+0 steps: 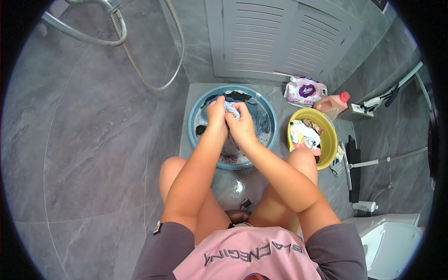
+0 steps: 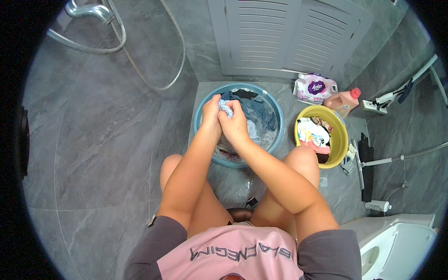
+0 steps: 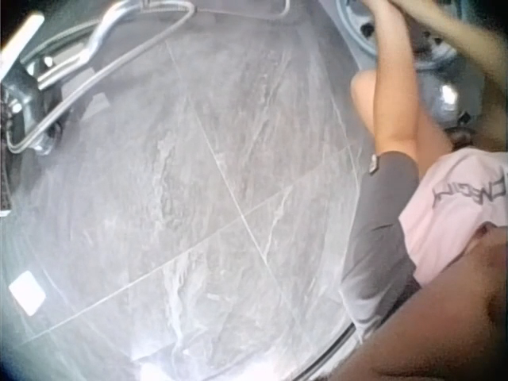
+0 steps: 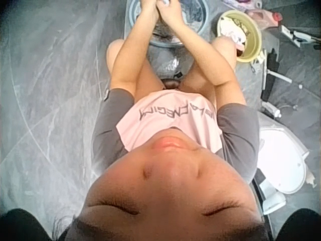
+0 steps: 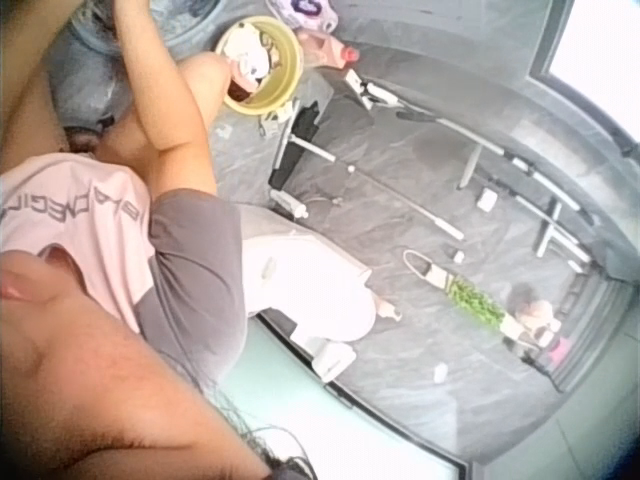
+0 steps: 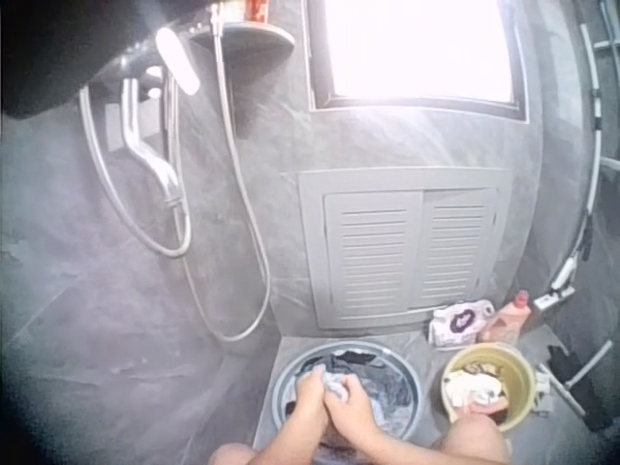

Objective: The person washes laundry by hand, scrubbing and wringing out clothes in a basin of soapy water before placing a garment into a basket.

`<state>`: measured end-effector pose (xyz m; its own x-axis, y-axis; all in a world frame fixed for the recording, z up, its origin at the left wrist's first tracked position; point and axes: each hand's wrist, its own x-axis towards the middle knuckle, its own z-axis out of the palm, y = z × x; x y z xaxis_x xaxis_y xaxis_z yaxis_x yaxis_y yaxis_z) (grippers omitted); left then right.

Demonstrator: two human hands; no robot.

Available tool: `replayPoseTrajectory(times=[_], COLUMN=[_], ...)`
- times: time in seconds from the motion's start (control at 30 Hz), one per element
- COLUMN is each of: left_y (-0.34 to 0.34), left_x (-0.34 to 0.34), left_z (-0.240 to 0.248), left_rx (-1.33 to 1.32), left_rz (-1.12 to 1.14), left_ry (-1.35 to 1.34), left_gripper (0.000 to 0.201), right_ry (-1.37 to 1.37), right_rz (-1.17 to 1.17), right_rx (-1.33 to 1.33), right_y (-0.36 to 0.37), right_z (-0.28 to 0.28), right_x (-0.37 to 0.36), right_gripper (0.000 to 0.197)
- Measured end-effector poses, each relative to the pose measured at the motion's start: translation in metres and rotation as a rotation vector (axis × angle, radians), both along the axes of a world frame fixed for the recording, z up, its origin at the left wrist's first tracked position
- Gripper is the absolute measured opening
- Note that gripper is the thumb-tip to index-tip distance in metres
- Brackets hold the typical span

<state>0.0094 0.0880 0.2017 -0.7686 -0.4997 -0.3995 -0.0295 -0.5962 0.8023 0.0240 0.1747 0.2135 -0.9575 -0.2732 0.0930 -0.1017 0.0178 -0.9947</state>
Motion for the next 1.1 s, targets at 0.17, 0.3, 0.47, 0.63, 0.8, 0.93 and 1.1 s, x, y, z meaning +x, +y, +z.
replayPoseTrajectory(times=[0.17,0.3,0.47,0.63,0.8,0.93,1.1], left_y=[0.065,0.046,-0.018,0.049,0.027,-0.03,0.049], left_x=[0.017,0.01,0.009,0.024,0.022,0.017,0.023], left_z=[0.008,0.004,-0.006,-0.004,-0.001,-0.013,-0.007], left_rx=[-0.278,-0.515,-0.092,-0.351,-0.392,-0.187,-0.292], left_rz=[-0.017,-0.102,0.133,-0.069,0.014,0.039,0.091], left_ry=[-0.044,-0.122,-0.063,-0.084,-0.044,-0.184,-0.164], left_gripper=[0.036,0.039,0.03,0.031,0.027,0.024,0.033], right_ry=[-0.055,-0.142,0.125,0.027,-0.018,0.214,0.082], right_rz=[-0.131,-0.14,0.087,-0.153,-0.13,0.178,0.001], right_rx=[-0.042,-0.059,0.126,0.031,0.079,0.242,0.149], right_y=[0.005,0.002,-0.008,0.003,-0.007,-0.003,-0.003], right_z=[-0.027,-0.044,-0.002,-0.037,-0.046,0.007,-0.043], right_x=[-0.074,-0.069,0.005,-0.066,-0.054,0.023,-0.068], right_gripper=[0.03,0.027,0.024,0.027,0.033,0.027,0.03])
